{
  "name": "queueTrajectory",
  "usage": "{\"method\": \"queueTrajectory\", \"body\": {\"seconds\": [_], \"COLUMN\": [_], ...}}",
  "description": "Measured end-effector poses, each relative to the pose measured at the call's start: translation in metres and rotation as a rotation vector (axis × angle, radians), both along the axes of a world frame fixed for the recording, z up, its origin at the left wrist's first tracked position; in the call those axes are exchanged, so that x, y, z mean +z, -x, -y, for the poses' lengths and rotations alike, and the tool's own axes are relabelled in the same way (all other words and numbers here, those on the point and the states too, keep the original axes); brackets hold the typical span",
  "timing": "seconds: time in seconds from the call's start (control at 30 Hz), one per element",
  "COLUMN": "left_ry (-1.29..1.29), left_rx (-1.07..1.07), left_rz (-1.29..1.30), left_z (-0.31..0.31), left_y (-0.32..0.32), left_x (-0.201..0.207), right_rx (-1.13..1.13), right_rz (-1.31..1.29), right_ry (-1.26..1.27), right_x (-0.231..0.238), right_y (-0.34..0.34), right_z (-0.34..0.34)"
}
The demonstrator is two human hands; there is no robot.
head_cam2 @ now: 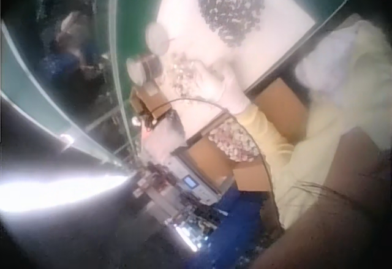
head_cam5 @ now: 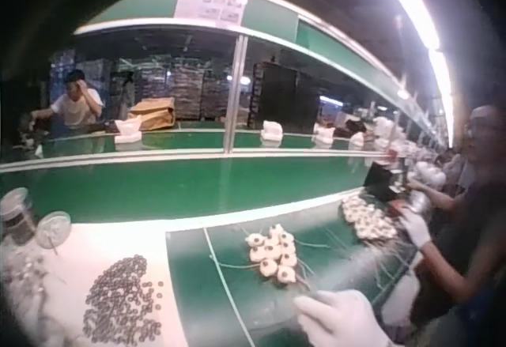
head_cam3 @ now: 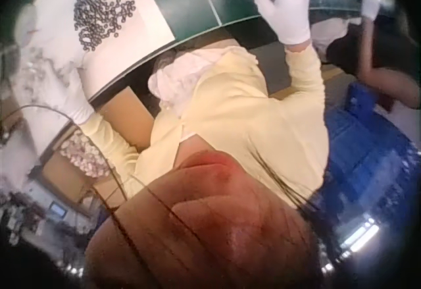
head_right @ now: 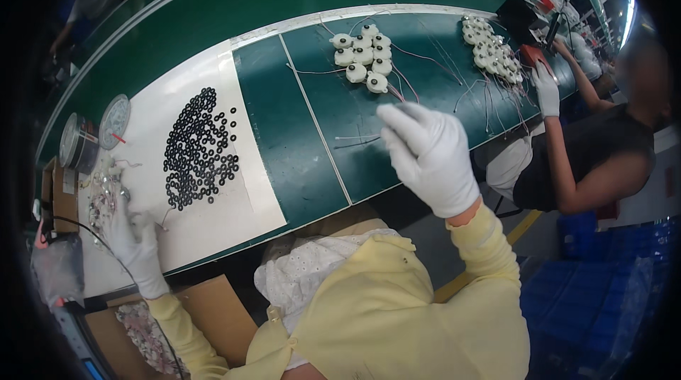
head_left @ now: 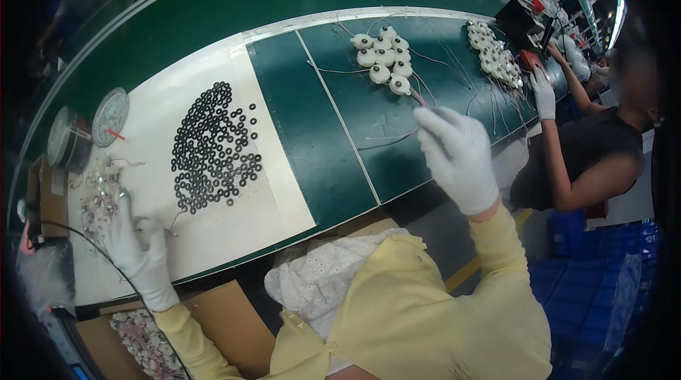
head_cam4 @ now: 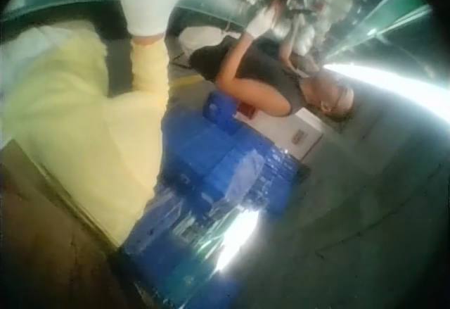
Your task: The person sits at a factory assembly station and repeatedly picks up small black circular components from a pile on a white sheet. They insert these components into white plastic housings with attached wires, then place the assembled units onto a green work surface. The person also occasionally gathers and spreads the pile of black components to access them.
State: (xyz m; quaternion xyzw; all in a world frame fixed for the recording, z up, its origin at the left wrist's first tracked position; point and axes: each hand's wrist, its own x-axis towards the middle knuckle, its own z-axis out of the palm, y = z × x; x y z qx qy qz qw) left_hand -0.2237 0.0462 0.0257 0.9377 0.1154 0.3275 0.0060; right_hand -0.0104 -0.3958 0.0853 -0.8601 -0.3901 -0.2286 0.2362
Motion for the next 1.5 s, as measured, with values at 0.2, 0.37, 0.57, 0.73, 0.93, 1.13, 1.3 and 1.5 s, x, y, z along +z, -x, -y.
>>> {"method": "queueTrajectory", "body": {"seconds": [0.2,0.37,0.57,0.73,0.93,1.13,1.3,1.5], "left_ry": [0.034,0.169,0.157,0.106,0.138,0.282,0.251,-0.075], "left_rx": [-0.042,0.029,0.187,0.264,0.248,0.335,0.432,0.420], "left_rz": [-0.118,-0.012,0.102,0.139,0.118,0.041,-0.051,0.528], "left_z": [0.032,0.028,0.025,0.024,0.029,0.036,0.034,0.072], "left_y": [0.002,0.002,-0.001,-0.003,0.002,-0.007,-0.006,0.010], "left_x": [-0.017,-0.029,-0.035,-0.037,-0.033,-0.028,-0.022,-0.016], "right_rx": [-0.045,0.044,0.067,0.304,0.894,0.376,0.433,0.445], "right_rz": [0.214,0.295,0.322,0.193,-0.604,-0.638,-0.622,-0.596], "right_ry": [-0.142,-0.281,-0.259,-0.409,0.033,0.540,0.712,0.787], "right_x": [-0.070,-0.088,-0.080,-0.081,-0.142,-0.338,-0.392,-0.407], "right_y": [0.024,0.018,0.020,0.031,0.068,0.054,0.070,0.075], "right_z": [-0.024,-0.015,-0.019,-0.008,-0.041,-0.089,-0.115,-0.109]}}
